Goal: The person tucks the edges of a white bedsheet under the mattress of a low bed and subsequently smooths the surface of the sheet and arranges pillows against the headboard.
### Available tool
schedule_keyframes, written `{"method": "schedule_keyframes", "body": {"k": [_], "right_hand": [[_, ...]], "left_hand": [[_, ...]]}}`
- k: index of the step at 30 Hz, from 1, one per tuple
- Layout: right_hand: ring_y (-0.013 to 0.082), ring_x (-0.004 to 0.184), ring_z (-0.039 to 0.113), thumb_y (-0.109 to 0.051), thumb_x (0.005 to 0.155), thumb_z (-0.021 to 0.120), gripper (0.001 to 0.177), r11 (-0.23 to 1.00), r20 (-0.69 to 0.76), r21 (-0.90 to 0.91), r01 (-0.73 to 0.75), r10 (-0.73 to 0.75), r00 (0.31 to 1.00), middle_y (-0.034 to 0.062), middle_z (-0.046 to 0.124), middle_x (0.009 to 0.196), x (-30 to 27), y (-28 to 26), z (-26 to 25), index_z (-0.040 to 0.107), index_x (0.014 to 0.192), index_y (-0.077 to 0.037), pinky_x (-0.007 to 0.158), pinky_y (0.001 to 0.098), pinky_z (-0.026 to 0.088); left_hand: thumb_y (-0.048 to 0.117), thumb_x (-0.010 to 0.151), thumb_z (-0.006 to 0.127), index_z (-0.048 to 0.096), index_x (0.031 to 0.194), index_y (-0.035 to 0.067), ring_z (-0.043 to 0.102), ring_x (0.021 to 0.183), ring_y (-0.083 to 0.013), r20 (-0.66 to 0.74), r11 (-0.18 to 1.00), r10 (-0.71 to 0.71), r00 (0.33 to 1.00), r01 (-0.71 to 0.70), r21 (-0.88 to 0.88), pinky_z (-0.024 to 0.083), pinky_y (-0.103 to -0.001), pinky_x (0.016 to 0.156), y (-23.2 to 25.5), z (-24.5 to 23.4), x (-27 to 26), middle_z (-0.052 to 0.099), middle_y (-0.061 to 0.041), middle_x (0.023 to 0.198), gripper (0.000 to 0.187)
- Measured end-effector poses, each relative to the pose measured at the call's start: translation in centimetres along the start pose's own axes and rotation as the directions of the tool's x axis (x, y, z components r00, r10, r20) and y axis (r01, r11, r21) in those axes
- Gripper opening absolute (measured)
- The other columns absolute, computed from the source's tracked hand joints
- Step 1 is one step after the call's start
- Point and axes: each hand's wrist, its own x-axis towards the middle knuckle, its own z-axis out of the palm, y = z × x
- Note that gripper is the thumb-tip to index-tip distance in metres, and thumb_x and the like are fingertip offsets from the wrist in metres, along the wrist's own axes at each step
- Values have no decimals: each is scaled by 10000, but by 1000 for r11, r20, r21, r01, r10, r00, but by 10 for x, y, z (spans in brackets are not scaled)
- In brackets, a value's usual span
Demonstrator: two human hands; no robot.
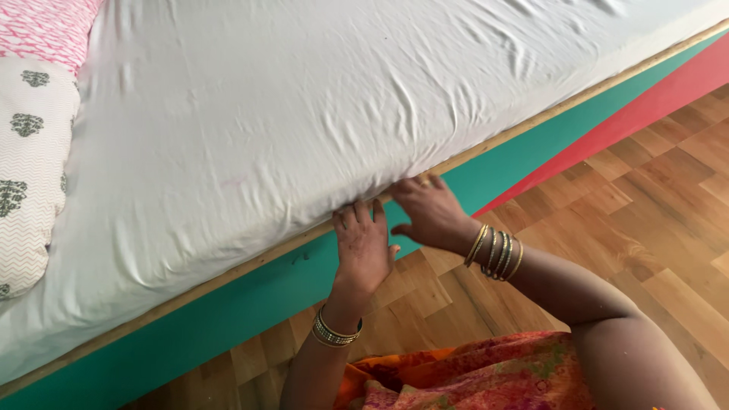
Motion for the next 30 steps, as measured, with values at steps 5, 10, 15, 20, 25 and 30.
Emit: {"method": "schedule_keyframes", "body": {"k": [5, 10, 15, 20, 25, 30], "right_hand": [[315, 1252, 563, -479, 776, 815, 672, 954, 56, -137, -267, 276, 959, 136, 643, 1225, 1, 30, -21, 639, 1225, -10, 1155, 591, 275], [351, 1135, 619, -421, 742, 837, 515, 953, 5, -120, -277, 280, 960, 155, 664, 1142, 2, 32, -16, 745, 1036, -8, 1089, 516, 406], [390, 1123, 617, -430, 728, 848, 493, 939, 19, -185, -288, 297, 955, 214, 645, 1148, 10, 24, -8, 774, 924, 17, 1062, 519, 433], [444, 1105, 596, -528, 675, 860, 736, 919, -22, -253, -301, 306, 952, 298, 622, 1116, 17, 16, 4, 727, 1030, 103, 1084, 574, 378], [436, 1167, 581, -489, 755, 832, 766, 912, -11, -308, -270, 280, 960, 283, 615, 1183, 12, 21, 12, 667, 1173, 131, 1117, 550, 392], [502, 1302, 442, -541, 669, 848, 1010, 851, 20, -461, -252, 294, 956, 350, 525, 1311, 2, -2, 15, 507, 1304, 166, 1056, 567, 356]], "left_hand": [[364, 846, 784, 434, 1475, 7, 409, 1385, -374, -244, 933, 175, 954, -240, -268, 264, -563, 1193, 8, 18, 8, 416, -201, 1502, 803], [329, 764, 813, 427, 1457, 10, 392, 1393, -387, -271, 951, 164, 948, -225, -210, 255, -582, 1177, 18, 20, 17, 386, -212, 1518, 855], [338, 721, 851, 416, 1450, -24, 399, 1347, -404, -296, 923, 186, 937, -270, -274, 261, -629, 1119, 18, 14, 19, 406, -248, 1475, 922], [343, 771, 842, 427, 1480, -41, 451, 1355, -330, -215, 842, 197, 957, -277, -463, 340, -541, 1091, -4, 16, 34, 512, -202, 1416, 907], [336, 754, 852, 449, 1446, -34, 433, 1376, -323, -250, 858, 228, 941, -316, -404, 313, -534, 1115, -5, 20, 32, 489, -188, 1446, 881], [336, 694, 864, 446, 1424, -6, 377, 1443, -309, -296, 886, 257, 920, -346, -307, 262, -561, 1161, -12, 19, 11, 429, -160, 1530, 907]]}}
